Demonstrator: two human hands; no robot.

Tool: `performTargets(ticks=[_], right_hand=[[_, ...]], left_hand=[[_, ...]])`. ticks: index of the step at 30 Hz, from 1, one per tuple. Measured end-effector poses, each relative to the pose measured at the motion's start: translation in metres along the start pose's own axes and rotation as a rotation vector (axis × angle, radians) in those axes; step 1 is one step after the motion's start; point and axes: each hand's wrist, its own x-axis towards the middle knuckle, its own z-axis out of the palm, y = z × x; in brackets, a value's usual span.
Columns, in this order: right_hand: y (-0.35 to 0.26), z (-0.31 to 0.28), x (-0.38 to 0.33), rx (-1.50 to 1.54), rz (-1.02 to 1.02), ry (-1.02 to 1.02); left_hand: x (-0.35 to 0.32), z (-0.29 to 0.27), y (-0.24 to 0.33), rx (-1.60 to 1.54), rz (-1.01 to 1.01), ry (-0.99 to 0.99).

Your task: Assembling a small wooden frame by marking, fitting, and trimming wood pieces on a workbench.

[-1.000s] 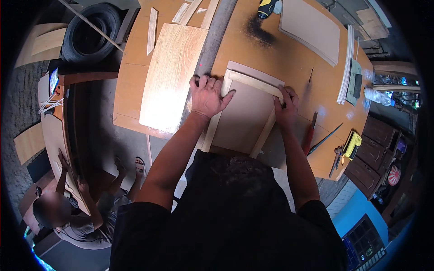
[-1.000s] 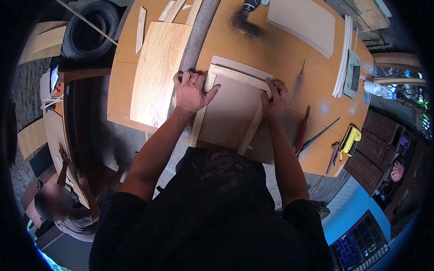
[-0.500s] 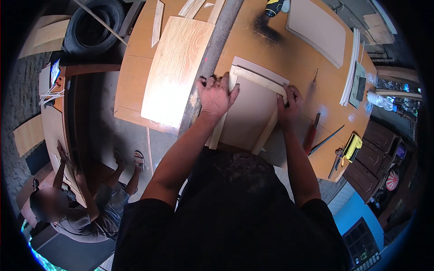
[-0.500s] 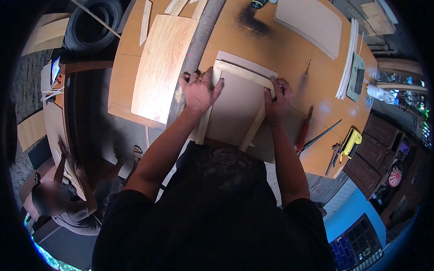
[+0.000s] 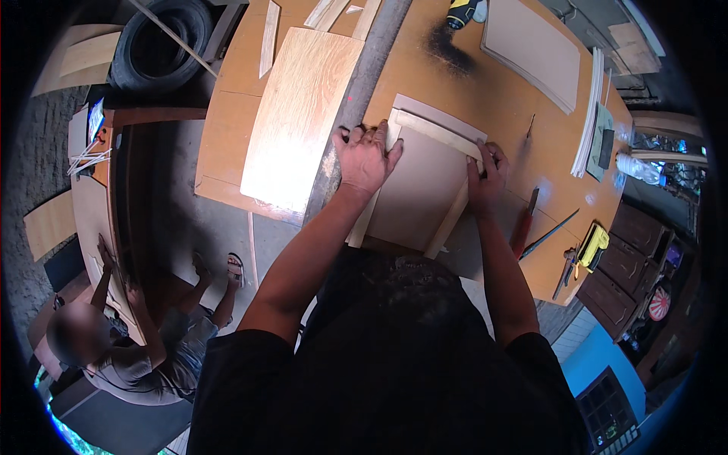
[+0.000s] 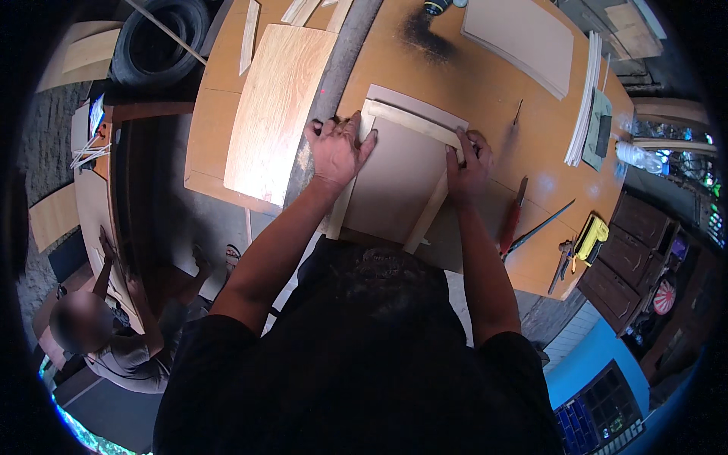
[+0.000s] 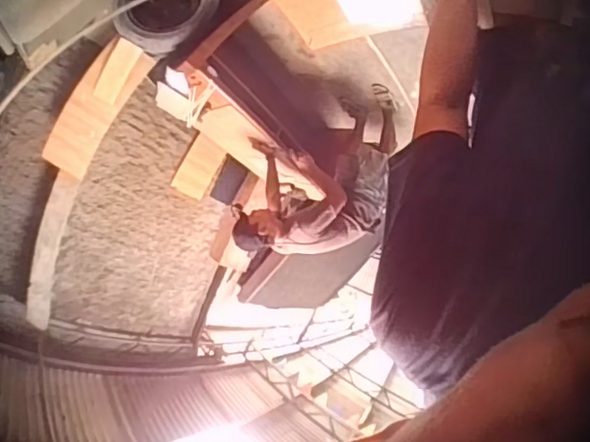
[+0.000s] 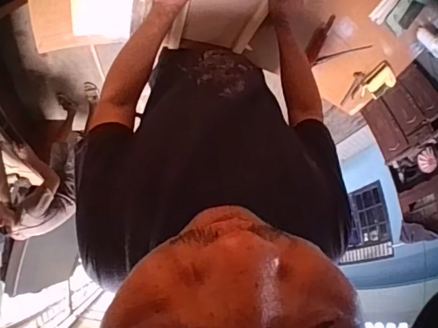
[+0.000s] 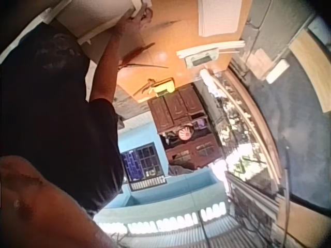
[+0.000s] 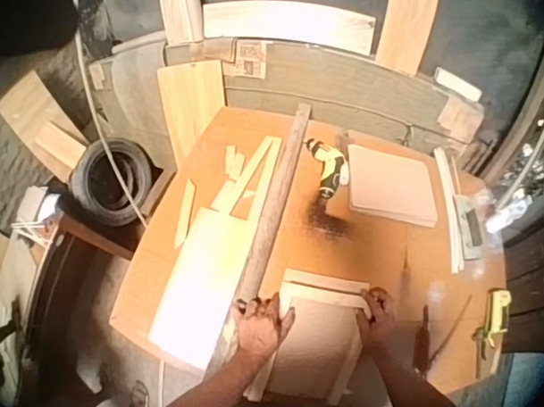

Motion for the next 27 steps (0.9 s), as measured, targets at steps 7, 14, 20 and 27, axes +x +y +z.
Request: performTargets(ticks=[7,14,20,27], right_hand=[[0.0029,0.0022,-0.0007,0.037,0.029,-0.009],[0.0000,-0.0005,-0.0005,0.025,0.041,-0.049],[0.0029,-0.0005,0.0002,0.041,0.032,-0.070],[0.0040,-0.0010,0.0001,0.056,-0.008,-0.060]], left_hand=[[0.0007,-0.0018,0.0022,0.018,-0.025,-0.025],[0.0020,-0.0055,0.0032,0.018,-0.040,-0.057],[-0.0001,0.0027,-0.0008,-0.028,-0.008,0.042],[-0.0002,0.0033,-0.0003,-0.029,-0.001,0.046]])
